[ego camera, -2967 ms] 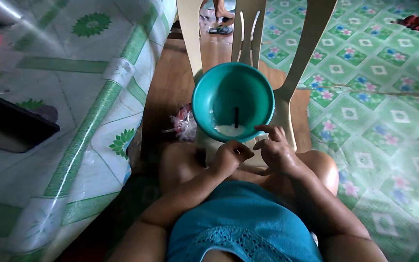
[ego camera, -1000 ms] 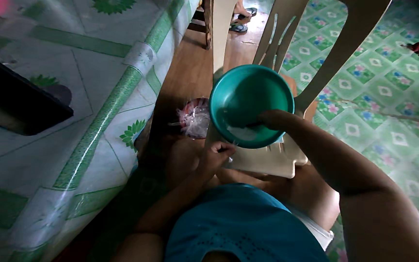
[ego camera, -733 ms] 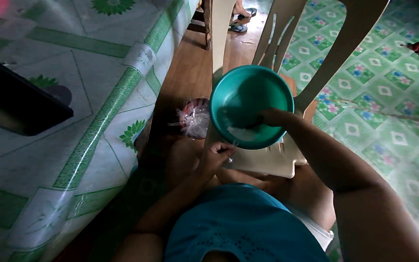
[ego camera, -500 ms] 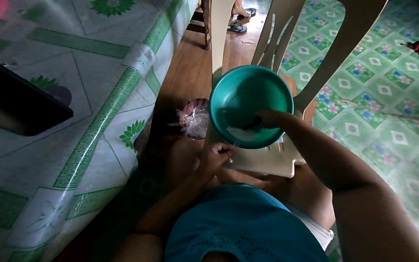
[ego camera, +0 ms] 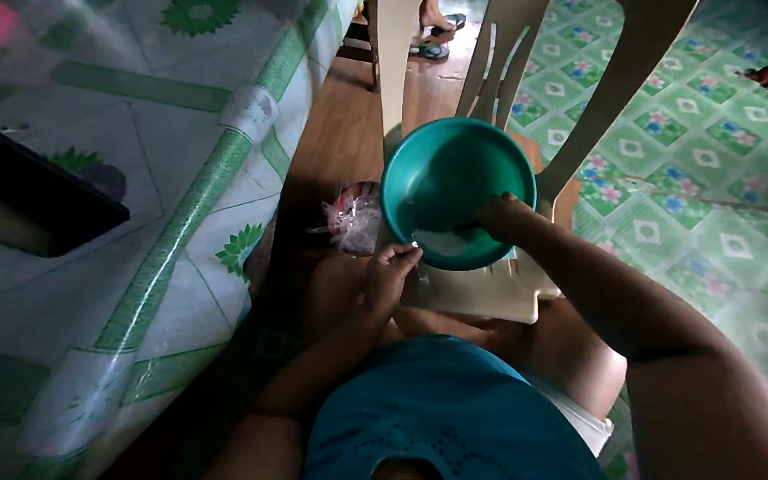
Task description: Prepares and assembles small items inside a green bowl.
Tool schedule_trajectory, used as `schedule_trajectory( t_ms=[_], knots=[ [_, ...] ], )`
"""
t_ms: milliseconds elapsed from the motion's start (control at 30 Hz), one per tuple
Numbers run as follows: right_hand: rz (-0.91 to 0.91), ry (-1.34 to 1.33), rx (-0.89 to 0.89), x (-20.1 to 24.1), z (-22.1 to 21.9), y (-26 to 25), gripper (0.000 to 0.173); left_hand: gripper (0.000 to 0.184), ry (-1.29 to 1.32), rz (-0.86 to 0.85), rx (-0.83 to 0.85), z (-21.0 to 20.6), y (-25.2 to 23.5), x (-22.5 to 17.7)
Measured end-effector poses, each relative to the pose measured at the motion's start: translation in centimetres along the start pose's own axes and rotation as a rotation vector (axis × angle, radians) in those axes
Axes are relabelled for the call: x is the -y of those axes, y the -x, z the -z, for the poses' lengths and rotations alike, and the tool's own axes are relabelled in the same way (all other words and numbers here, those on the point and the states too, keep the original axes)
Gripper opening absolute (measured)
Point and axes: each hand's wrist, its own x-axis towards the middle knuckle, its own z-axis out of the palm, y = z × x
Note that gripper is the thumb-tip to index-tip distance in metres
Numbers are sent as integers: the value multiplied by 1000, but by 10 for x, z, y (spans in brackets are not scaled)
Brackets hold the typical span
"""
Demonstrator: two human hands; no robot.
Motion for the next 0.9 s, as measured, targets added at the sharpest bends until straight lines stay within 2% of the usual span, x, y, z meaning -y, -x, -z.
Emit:
schedule_trajectory(
  t_ms=[100,233,367,467,567,700,900],
  knots=[
    [-14,-31,27,3,2,2,22,12,60,-81,-82,-5,-15,4],
    [-19,-175,-52,-5,-18,-3,23,16,40,-150,-115,-12,-28,-7],
    [-65,-76,-1,-9,-13,3,26,14,-33,-224,-106,-16,-31,-14],
    [-40,-97,38,-5,-27,2,23,13,-69,-276,-94,-16,-31,-10],
    [40,-226,82,14,-34,-4,27,13,-59,-278,-89,-17,-27,-12],
    [132,-414,133,36,-18,-10,27,13,-98,-269,-98,-14,-22,-16],
    [206,-651,15,48,-8,-15,26,13,-118,-233,-105,-7,-14,-18]
  ],
)
